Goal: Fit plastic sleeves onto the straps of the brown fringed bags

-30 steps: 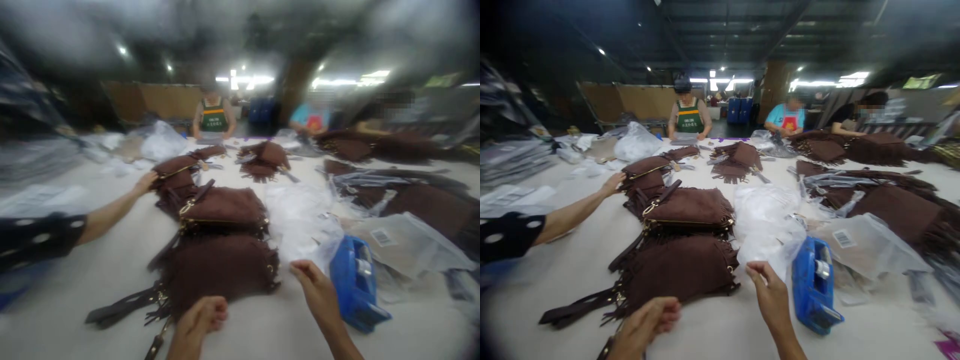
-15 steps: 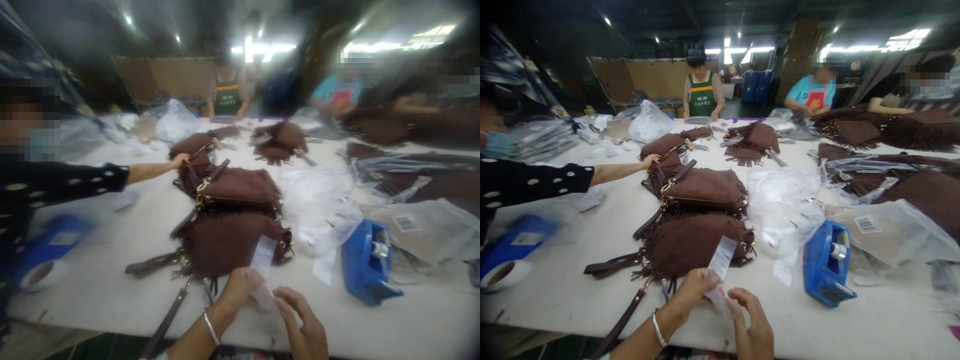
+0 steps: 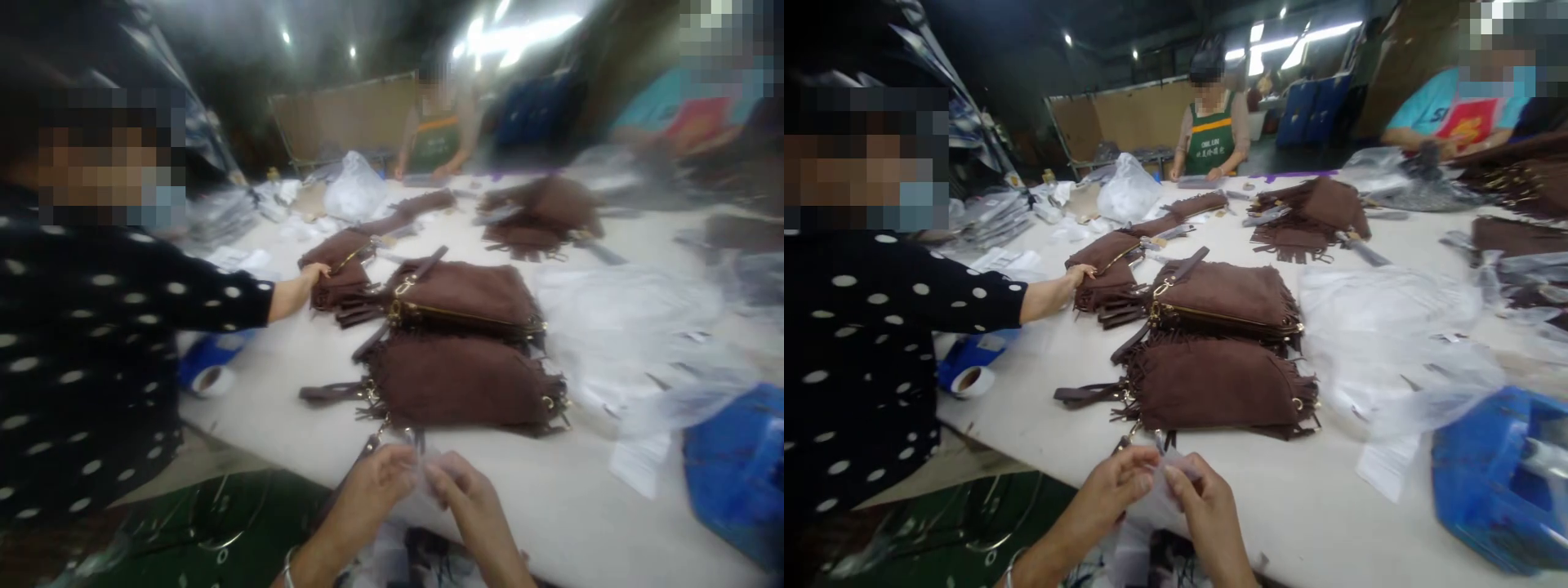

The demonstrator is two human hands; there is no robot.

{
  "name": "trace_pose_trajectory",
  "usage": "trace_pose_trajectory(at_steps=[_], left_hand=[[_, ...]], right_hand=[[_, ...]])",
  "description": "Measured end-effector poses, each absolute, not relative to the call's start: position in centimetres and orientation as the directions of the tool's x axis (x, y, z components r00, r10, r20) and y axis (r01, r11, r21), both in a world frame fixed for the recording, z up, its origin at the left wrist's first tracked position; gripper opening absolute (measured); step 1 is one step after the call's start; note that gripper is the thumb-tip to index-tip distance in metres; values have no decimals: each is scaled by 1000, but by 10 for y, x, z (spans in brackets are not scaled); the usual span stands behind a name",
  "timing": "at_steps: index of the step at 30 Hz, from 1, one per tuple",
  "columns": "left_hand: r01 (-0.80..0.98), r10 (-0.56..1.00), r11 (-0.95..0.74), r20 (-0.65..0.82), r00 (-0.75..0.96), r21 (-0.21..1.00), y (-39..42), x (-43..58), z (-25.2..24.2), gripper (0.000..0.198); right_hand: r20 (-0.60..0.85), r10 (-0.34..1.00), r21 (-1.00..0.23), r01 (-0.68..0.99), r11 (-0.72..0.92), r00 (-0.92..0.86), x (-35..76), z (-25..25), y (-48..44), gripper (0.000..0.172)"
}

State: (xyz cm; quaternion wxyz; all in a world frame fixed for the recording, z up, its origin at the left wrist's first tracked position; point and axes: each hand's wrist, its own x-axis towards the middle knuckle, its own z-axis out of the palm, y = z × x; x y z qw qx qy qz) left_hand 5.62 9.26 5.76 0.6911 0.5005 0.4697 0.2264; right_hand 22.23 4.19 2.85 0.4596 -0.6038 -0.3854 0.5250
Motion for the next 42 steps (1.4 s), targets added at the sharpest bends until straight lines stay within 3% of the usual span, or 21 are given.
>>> trace_pose_trajectory(at_steps=[7,13,22,29,32,35,37,40,42], left_hand=[[121,860,356,-376,345,927,90,50,65,25],[147,889,405,-426,167,902,79,10,40,24],[115,914,394,-402,57,912,74,-9,39,29],[-205,872,483,-446,201,851,58,-25,44,34],[-218,847,527,-486,214,822,53,-34,45,37],[-175,861,508,-496,114,843,52,-57,45,35],[-111,879,477,-476,38,872,53,-80,44,33],[32,901,433,-431,-47,901,51,-116,39,27],[127,913,406,-397,-90,905,48,-130,32,23]], right_hand=[[-314,949,-948,60,-314,8,182,35,44,18],[-401,913,-902,-145,-407,-69,163,22,31,15],[-388,899,-887,-182,-424,-203,137,24,38,18],[-431,877,-819,-316,-479,-213,123,15,38,30],[-420,880,-840,-272,-469,-221,115,16,40,31],[-342,907,-932,-36,-361,-244,116,22,49,21],[-221,940,-960,230,-163,-258,121,26,59,12],[24,917,-790,555,262,-399,128,25,76,18],[129,817,-602,610,514,-561,128,16,85,30]])
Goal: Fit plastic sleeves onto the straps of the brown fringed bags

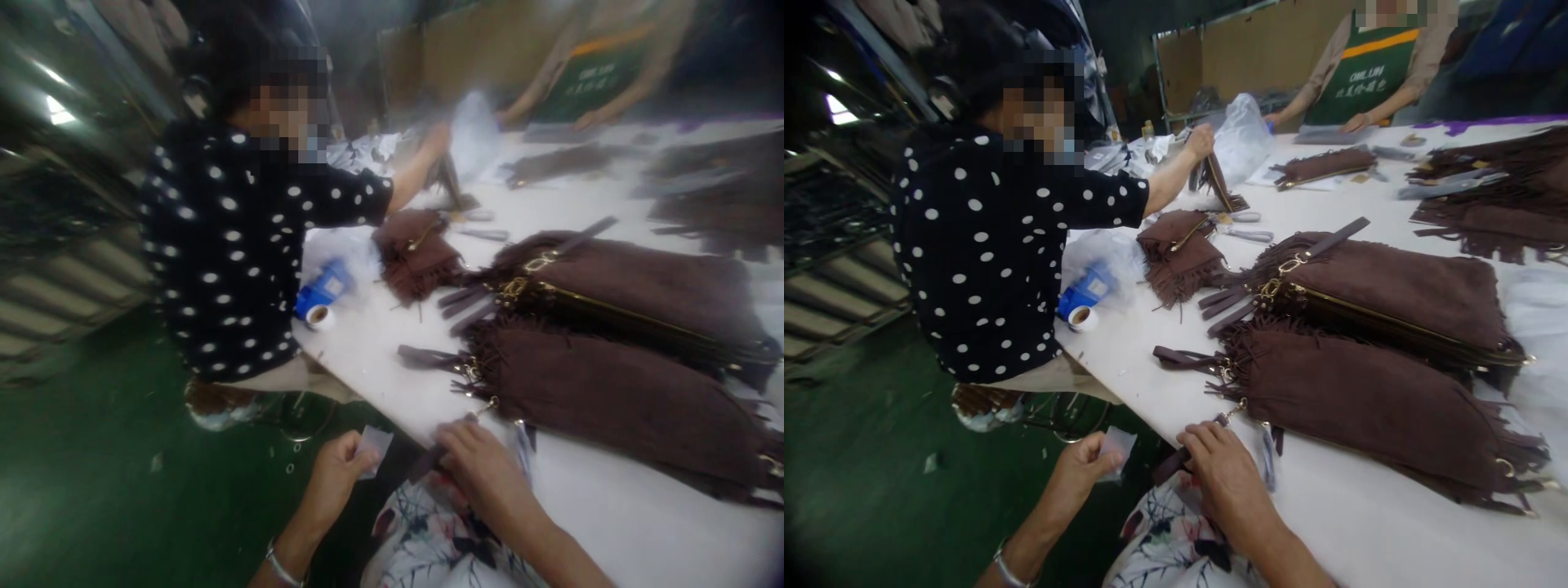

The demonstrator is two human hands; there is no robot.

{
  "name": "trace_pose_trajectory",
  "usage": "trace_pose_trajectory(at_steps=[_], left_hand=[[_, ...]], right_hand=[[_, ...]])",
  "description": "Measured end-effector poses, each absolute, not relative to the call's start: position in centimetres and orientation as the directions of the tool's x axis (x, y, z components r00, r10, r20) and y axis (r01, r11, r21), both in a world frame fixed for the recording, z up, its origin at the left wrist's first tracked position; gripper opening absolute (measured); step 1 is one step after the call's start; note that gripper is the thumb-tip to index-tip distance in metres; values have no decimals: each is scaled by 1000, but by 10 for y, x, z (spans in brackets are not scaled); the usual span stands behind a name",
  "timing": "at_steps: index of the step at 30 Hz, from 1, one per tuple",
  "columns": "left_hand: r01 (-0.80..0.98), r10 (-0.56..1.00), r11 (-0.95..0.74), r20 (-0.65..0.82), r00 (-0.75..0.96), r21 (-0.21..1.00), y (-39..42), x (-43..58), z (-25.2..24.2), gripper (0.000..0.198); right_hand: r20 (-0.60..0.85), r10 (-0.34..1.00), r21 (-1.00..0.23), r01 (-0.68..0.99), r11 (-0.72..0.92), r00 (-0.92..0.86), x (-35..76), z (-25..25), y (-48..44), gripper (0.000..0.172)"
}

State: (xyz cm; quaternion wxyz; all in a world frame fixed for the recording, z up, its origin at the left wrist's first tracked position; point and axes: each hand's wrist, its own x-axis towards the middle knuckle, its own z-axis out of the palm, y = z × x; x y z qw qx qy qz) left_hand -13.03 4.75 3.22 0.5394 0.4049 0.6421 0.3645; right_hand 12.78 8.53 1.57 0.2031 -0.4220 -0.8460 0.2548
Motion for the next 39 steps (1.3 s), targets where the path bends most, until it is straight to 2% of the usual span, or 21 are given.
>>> trace_pose_trajectory(at_steps=[3,6,8,11,15,20,24,31,36,39], left_hand=[[239,931,363,-343,-121,901,43,-136,23,19],[336,944,331,-304,-131,882,41,-132,20,17],[401,950,312,-281,-137,861,41,-131,22,16],[502,967,254,-226,-117,827,41,-129,29,13],[636,986,151,-163,-39,757,42,-124,38,10],[749,996,19,-81,46,662,47,-112,39,13],[761,996,-24,-53,76,648,51,-108,37,20],[731,997,-31,-36,75,682,57,-105,36,20],[717,990,-10,-96,108,697,58,-99,40,24],[635,974,79,-195,115,768,60,-94,46,21]], right_hand=[[178,674,-389,578,717,-717,121,-5,93,45],[199,628,-313,559,768,-752,116,-18,95,46],[202,642,-330,566,756,-740,116,-14,97,39],[168,728,-427,617,661,-664,117,3,101,30],[105,819,-510,676,532,-564,118,25,106,35],[-4,808,-524,690,500,-589,120,37,108,39],[19,776,-530,652,542,-631,122,43,107,30],[6,755,-512,647,565,-655,127,46,106,22],[7,724,-449,644,619,-690,127,46,109,17],[17,706,-430,632,645,-708,126,47,111,20]])
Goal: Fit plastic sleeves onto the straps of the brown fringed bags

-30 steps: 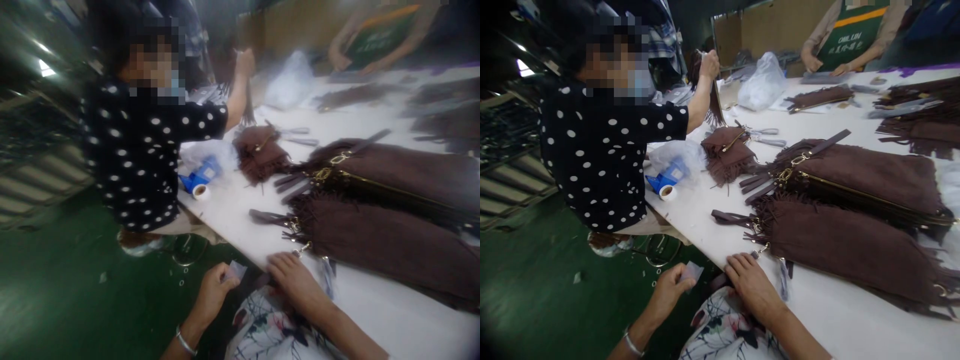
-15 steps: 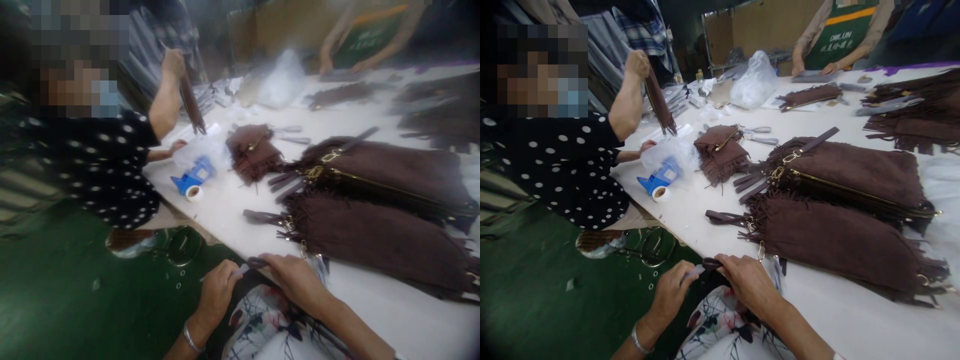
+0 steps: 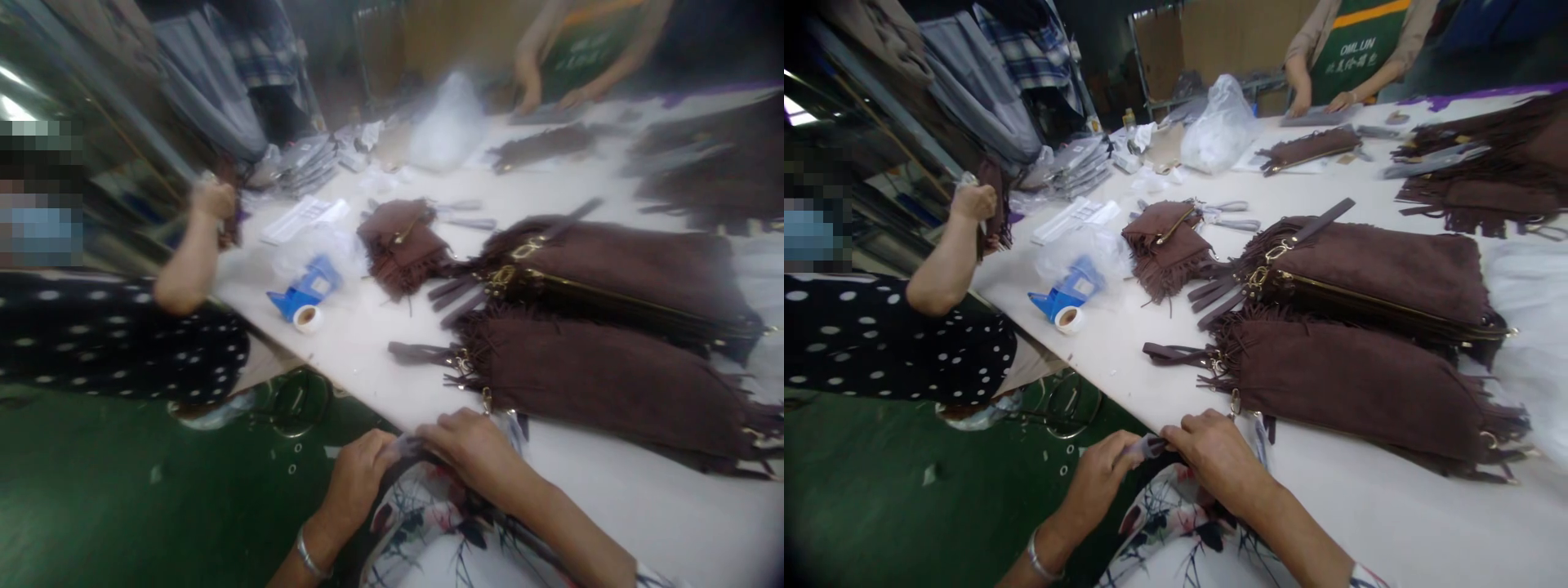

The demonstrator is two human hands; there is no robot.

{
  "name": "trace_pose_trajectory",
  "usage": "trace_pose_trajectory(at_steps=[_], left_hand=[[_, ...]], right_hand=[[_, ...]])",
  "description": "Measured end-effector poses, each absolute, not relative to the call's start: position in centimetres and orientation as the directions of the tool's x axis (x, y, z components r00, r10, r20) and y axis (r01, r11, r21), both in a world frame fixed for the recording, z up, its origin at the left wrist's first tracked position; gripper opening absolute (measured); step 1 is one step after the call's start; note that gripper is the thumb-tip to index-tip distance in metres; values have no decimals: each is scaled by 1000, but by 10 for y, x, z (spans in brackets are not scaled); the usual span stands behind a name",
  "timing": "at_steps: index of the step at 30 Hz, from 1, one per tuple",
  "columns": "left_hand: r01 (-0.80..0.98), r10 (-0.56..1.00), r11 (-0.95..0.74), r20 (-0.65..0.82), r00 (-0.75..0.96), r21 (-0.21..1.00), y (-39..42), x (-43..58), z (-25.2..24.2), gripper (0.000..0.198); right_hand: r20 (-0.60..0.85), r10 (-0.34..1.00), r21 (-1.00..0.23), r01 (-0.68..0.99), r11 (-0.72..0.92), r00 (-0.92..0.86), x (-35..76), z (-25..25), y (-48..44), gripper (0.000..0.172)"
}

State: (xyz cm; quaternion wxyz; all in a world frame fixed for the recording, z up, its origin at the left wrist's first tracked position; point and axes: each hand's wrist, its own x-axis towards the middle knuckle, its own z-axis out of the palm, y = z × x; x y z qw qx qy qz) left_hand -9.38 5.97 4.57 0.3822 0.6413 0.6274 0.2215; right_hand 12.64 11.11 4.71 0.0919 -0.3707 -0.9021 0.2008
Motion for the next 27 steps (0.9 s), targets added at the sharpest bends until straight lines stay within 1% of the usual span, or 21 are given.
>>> trace_pose_trajectory(at_steps=[3,6,9,13,15,16,19,21,22,24,27], left_hand=[[474,940,199,-304,155,858,60,-89,48,22],[358,911,286,-368,185,889,57,-83,47,25],[320,896,332,-402,185,887,56,-73,44,24],[340,907,304,-379,183,890,60,-60,42,22],[379,907,286,-375,188,880,64,-60,40,21],[401,904,288,-385,186,870,65,-62,39,20],[452,890,318,-426,159,833,66,-72,37,25],[459,886,335,-441,144,823,67,-76,35,29],[458,885,335,-441,146,823,67,-76,34,30],[448,886,325,-434,164,833,68,-74,30,32],[414,888,314,-418,190,854,70,-66,22,39]], right_hand=[[5,675,-432,607,667,-738,128,49,114,21],[-18,640,-438,582,685,-768,129,51,115,16],[-42,613,-461,560,688,-789,123,50,113,12],[-46,594,-479,540,692,-803,111,42,109,16],[-21,641,-472,572,671,-768,115,37,108,21],[2,693,-458,615,641,-721,120,36,107,23],[68,883,-375,808,454,-465,144,35,106,32],[81,934,-304,884,355,-347,159,37,107,35],[75,940,-272,900,341,-333,163,37,108,34],[50,932,-217,907,361,-359,168,36,111,31],[19,921,-159,908,388,-390,168,33,118,20]])
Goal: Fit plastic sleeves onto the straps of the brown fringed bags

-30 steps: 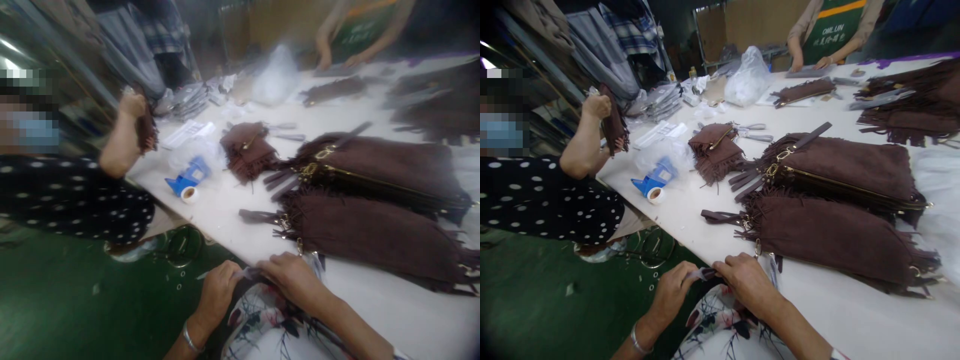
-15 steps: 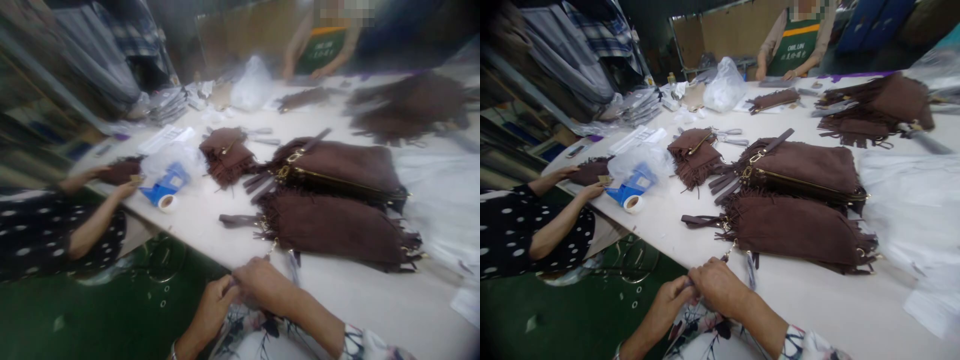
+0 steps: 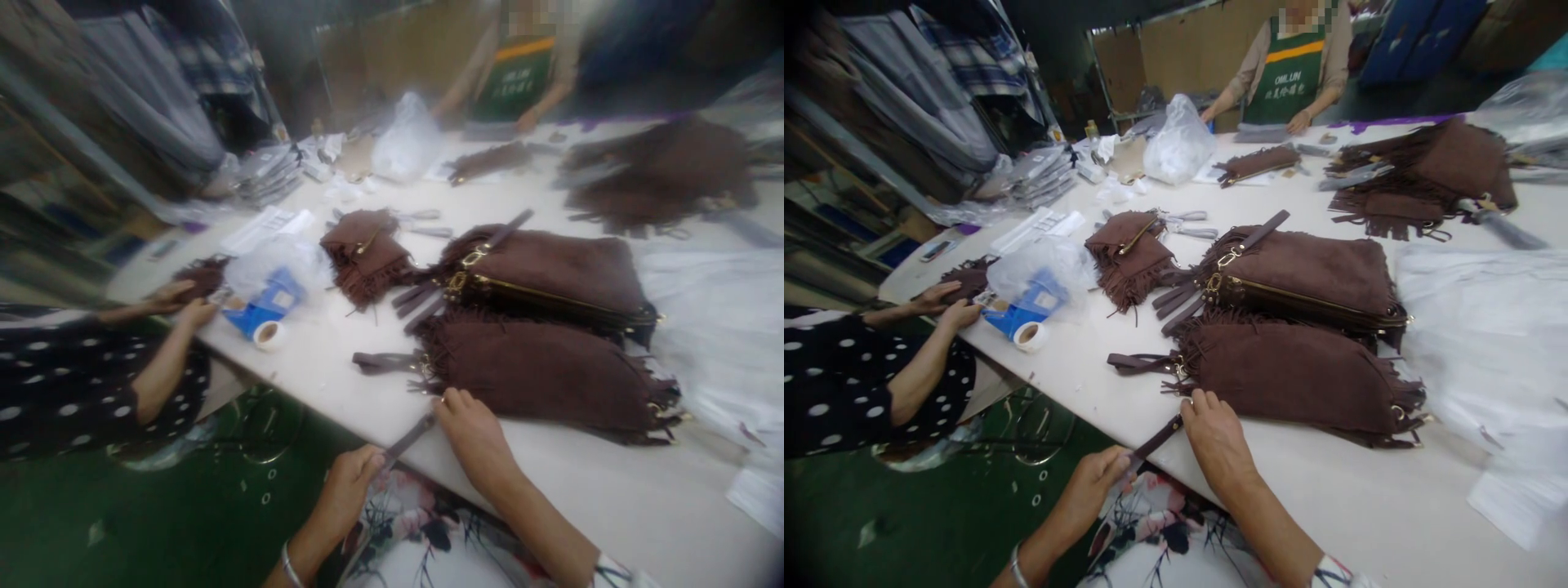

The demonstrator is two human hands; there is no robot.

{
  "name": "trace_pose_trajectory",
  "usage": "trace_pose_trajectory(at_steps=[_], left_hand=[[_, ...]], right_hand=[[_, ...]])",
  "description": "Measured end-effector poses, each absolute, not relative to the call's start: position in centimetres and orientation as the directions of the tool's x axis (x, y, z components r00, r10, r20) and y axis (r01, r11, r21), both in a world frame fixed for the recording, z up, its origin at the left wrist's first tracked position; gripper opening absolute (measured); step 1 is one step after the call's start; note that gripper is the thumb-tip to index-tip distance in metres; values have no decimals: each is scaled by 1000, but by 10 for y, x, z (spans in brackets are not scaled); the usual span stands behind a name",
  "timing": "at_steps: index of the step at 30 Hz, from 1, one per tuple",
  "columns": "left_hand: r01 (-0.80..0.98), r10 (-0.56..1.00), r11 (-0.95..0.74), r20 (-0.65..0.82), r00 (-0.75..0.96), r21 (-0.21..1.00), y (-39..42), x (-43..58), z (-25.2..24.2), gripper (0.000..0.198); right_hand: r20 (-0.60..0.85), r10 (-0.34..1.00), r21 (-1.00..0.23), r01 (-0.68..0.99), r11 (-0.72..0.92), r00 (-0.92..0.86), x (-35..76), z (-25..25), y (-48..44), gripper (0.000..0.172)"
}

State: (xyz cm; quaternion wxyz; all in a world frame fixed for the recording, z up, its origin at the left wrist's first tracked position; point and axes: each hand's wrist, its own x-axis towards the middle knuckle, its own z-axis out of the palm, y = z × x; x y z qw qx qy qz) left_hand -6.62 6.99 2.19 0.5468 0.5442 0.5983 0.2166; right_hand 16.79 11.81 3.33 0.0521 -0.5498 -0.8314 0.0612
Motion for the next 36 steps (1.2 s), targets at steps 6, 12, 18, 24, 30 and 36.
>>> trace_pose_trajectory(at_steps=[6,12,18,24,30,36], left_hand=[[445,903,311,-407,136,839,74,-53,18,48],[473,903,276,-395,172,837,95,-24,29,48],[410,893,255,-376,247,876,125,8,31,48],[321,847,370,-459,269,872,123,5,37,40],[316,781,480,-563,270,818,108,-12,29,19],[656,916,174,-366,167,734,113,-4,37,26]], right_hand=[[31,870,-147,859,491,-492,175,30,134,8],[75,834,-231,804,548,-547,181,35,141,4],[73,831,-299,783,545,-551,193,38,148,6],[83,818,-346,753,559,-569,201,39,153,8],[55,811,-345,752,562,-582,198,39,163,10],[67,808,-404,725,558,-585,202,40,167,13]])
